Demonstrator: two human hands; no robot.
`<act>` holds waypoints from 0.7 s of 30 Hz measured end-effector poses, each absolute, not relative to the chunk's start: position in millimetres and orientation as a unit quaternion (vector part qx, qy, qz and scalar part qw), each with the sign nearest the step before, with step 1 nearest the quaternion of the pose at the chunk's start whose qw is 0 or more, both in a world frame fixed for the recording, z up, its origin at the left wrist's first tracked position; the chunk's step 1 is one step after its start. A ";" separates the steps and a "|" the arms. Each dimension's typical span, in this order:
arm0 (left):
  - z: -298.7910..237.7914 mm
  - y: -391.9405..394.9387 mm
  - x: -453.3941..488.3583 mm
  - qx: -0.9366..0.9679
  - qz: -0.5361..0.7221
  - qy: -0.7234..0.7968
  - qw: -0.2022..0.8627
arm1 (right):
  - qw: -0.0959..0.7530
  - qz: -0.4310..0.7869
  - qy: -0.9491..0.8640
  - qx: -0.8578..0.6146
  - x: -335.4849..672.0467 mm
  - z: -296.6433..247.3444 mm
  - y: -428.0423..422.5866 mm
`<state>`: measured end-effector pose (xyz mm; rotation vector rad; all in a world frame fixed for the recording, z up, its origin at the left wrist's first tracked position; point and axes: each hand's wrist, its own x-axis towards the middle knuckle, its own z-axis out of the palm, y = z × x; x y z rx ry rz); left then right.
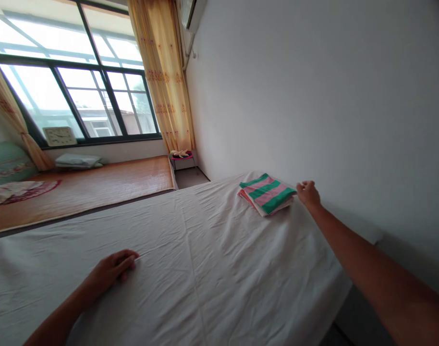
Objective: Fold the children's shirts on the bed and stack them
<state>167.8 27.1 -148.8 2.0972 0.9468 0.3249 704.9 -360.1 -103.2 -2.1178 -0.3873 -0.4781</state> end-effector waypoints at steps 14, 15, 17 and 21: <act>-146.7 5.8 170.7 0.827 0.195 0.413 0.326 | 0.215 -0.092 -0.423 -0.875 705.8 -144.9 -276.1; -146.5 4.3 171.0 0.832 0.197 0.414 0.313 | 0.231 -0.082 -0.419 -0.874 712.6 -144.4 -277.8; -147.3 4.0 171.5 0.838 0.198 0.415 0.294 | 0.265 -0.072 -0.404 -0.872 727.7 -136.9 -285.3; -151.4 10.3 173.0 0.841 0.191 0.426 0.275 | 0.351 -0.087 -0.303 -0.882 756.3 -122.1 -316.3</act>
